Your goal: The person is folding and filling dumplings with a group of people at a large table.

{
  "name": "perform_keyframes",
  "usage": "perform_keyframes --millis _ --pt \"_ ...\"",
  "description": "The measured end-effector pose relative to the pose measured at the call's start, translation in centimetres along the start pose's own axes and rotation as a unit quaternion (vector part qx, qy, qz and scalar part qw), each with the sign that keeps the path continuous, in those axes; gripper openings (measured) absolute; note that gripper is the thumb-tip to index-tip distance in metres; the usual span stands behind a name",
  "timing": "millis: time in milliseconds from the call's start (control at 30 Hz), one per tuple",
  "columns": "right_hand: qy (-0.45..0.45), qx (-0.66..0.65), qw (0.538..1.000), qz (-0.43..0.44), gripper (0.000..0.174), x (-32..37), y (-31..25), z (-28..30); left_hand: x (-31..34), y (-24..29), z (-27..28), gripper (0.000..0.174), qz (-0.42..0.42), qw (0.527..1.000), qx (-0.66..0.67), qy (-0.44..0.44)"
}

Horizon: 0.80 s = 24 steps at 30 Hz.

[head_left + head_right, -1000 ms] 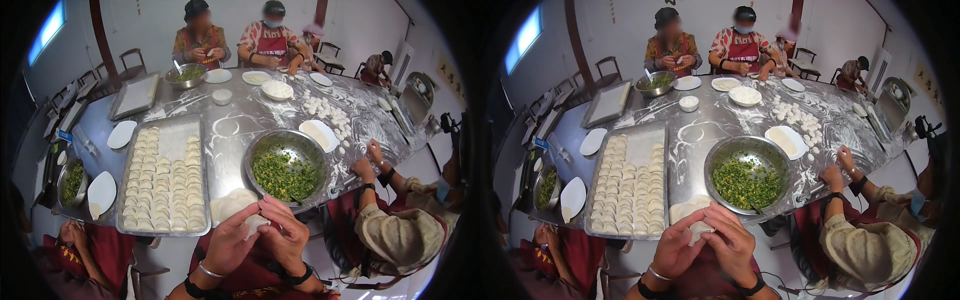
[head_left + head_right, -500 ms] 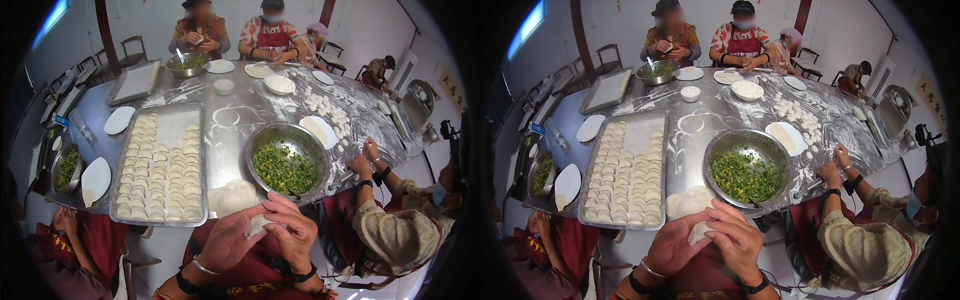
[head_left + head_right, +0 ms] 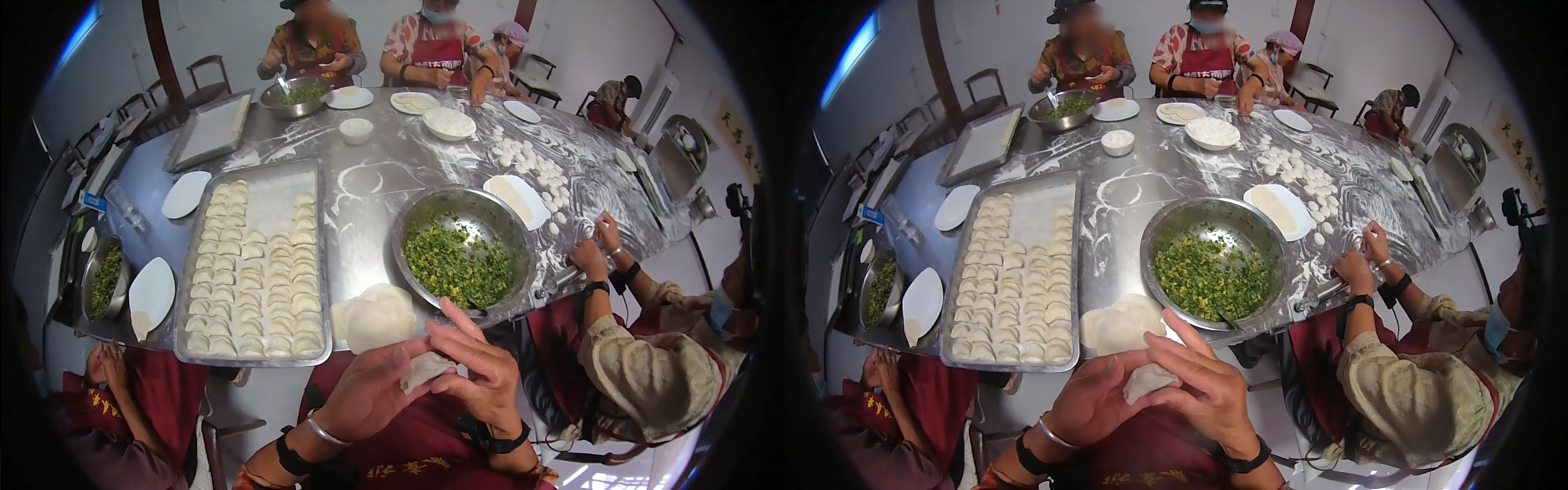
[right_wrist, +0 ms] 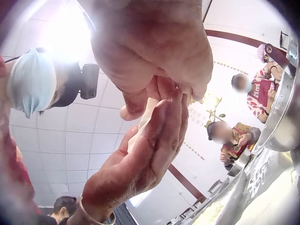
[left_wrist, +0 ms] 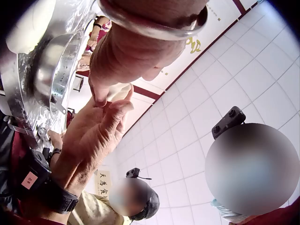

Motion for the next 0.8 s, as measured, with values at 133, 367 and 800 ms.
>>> perform_keyframes --millis 133,367,800 --pt "-0.053 0.048 0.994 0.079 0.029 0.0 -0.6 -0.2 0.1 -0.4 -0.3 0.056 0.02 1.0 -0.015 0.005" --pt "-0.091 0.058 0.989 0.106 0.02 0.7 0.0 0.0 -0.3 -0.6 -0.9 0.055 0.057 0.998 -0.031 0.0" --pt "-0.188 0.081 0.969 0.135 0.024 1.1 0.0 -1.1 -1.0 -1.7 -0.6 0.063 0.074 0.995 -0.063 -0.031"
Point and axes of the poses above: each hand's wrist, its own x-axis away from the middle knuckle, its own z-axis out of the back of the hand, y = z × x, the point moved 9 cm from there along -x, towards the middle knuckle, and after that the axes turned 3 degrees about y, right-handed, at the moved point
